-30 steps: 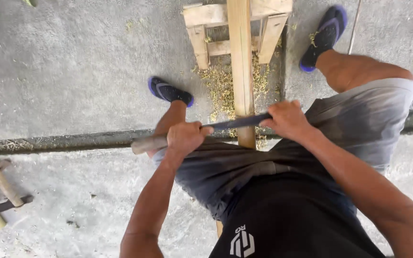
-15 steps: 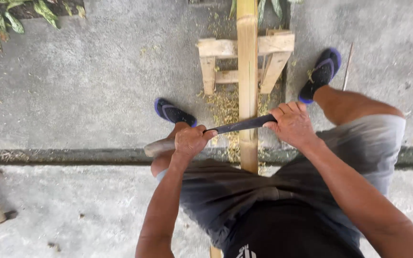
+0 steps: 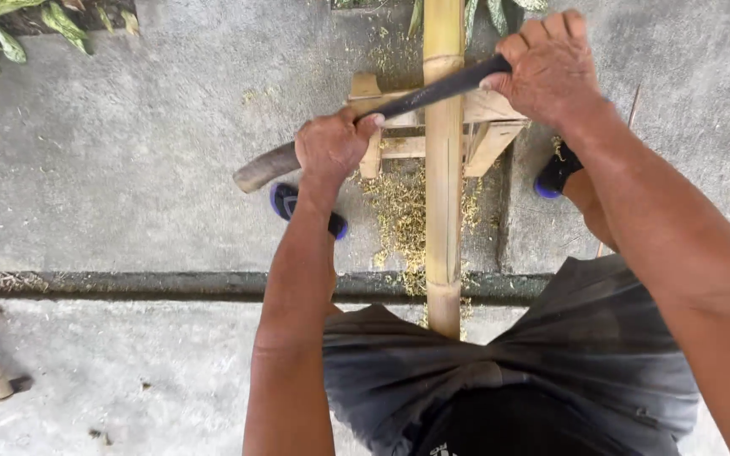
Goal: Shaving and smoothing the surface of a bamboo stalk using a machete.
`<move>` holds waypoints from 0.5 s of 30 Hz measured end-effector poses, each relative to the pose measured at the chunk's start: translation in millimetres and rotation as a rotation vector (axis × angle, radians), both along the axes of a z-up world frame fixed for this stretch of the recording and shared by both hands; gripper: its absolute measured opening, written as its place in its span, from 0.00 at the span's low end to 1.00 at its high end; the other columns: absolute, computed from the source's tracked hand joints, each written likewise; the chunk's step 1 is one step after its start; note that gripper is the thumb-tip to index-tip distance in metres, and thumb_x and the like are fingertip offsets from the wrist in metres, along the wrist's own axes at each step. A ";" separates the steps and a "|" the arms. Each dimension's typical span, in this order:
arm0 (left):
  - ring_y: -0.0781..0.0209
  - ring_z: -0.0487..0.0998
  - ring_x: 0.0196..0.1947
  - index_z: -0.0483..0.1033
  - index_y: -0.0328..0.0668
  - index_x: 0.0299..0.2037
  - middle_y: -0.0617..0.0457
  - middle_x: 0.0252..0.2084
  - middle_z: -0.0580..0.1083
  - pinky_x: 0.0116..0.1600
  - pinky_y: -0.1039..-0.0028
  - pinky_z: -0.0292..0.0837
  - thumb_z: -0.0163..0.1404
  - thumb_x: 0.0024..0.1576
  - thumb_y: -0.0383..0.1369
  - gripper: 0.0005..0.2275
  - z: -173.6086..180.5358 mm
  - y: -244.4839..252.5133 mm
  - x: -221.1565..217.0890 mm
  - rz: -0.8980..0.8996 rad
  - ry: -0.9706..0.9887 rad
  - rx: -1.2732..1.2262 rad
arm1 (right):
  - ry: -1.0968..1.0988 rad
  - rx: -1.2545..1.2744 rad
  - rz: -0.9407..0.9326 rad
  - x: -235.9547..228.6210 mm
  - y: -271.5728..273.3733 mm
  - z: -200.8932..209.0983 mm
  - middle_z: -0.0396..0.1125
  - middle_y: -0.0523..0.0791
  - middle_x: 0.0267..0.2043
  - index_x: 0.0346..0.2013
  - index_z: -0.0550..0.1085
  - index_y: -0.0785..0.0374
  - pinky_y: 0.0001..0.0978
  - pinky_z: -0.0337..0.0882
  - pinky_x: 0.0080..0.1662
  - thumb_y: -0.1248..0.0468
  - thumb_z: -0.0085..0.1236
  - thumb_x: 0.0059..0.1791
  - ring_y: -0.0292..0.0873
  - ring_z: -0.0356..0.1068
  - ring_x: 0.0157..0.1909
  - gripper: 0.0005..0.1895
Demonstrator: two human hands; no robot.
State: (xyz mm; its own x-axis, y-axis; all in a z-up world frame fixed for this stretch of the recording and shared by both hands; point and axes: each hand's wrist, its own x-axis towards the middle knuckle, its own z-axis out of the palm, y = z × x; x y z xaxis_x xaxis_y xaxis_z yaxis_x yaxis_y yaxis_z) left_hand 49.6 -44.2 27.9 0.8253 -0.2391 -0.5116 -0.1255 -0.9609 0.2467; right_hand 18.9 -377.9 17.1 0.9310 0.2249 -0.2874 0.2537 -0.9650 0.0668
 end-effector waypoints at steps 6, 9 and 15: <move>0.57 0.78 0.23 0.83 0.55 0.42 0.55 0.18 0.74 0.41 0.55 0.74 0.39 0.57 0.59 0.25 -4.7 1.7 4.9 -0.083 -0.303 -0.152 | -0.084 -0.042 -0.038 4.4 4.5 14.3 0.67 0.43 0.42 0.52 0.79 0.51 0.45 0.53 0.59 0.31 0.44 0.54 0.44 0.59 0.52 0.32; 0.62 0.76 0.19 0.81 0.49 0.39 0.53 0.18 0.72 0.38 0.57 0.74 0.36 0.64 0.60 0.27 -0.7 16.7 -31.4 -0.135 -0.098 -0.044 | -0.013 -0.070 -0.031 -31.2 17.1 14.5 0.68 0.43 0.42 0.53 0.79 0.52 0.43 0.54 0.59 0.32 0.43 0.55 0.44 0.60 0.50 0.32; 0.63 0.69 0.16 0.77 0.50 0.30 0.58 0.19 0.69 0.33 0.63 0.75 0.34 0.64 0.62 0.29 -12.5 26.4 -49.1 -0.190 -0.084 -0.023 | -0.068 0.003 -0.046 -57.4 21.1 6.2 0.68 0.42 0.46 0.51 0.78 0.50 0.43 0.53 0.64 0.32 0.42 0.51 0.43 0.61 0.56 0.32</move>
State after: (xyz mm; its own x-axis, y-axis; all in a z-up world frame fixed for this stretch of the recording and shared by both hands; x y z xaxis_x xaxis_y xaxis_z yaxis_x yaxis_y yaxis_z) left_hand 0.5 -17.8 15.3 0.8039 -0.4051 -0.4354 -0.3249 -0.9124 0.2489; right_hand -38.5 -356.8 23.4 0.9577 0.1818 -0.2230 0.2037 -0.9758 0.0792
